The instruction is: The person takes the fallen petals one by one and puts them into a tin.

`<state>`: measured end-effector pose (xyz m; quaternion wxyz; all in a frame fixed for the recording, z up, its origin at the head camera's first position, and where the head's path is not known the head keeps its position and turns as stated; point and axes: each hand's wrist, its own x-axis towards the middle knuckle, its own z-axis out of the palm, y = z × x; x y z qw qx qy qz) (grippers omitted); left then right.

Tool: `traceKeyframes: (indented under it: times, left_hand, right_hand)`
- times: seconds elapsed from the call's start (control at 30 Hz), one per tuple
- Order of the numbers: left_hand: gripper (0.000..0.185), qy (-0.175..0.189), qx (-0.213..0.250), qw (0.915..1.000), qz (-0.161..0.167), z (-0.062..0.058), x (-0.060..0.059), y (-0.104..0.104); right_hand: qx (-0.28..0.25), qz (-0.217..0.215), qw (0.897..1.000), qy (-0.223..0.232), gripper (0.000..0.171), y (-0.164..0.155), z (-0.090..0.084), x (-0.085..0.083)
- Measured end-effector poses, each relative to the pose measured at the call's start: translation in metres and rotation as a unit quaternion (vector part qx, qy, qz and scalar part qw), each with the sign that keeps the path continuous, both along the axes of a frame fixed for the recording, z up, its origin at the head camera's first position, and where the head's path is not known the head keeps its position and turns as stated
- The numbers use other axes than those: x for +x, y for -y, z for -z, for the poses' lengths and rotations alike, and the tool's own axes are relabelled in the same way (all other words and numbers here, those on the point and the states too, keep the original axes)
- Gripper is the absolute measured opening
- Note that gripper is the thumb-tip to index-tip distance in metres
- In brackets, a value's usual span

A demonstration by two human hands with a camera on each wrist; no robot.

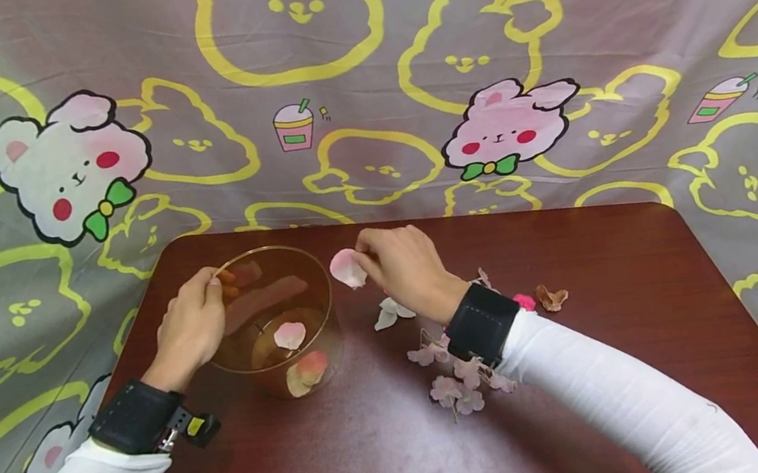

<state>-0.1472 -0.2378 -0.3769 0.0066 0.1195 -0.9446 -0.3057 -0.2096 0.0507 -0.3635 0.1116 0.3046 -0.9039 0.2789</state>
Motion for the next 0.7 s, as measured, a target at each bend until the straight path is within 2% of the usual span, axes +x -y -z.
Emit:
traceKeyframes:
  times: [0.7]
  left_hand:
    - [0.044, -0.001, 0.003, 1.0000, 0.004, 0.001, 0.000, 0.000]
  right_hand:
    - [-0.011, -0.030, 0.999, -0.033, 0.013, 0.021, -0.023, 0.017]
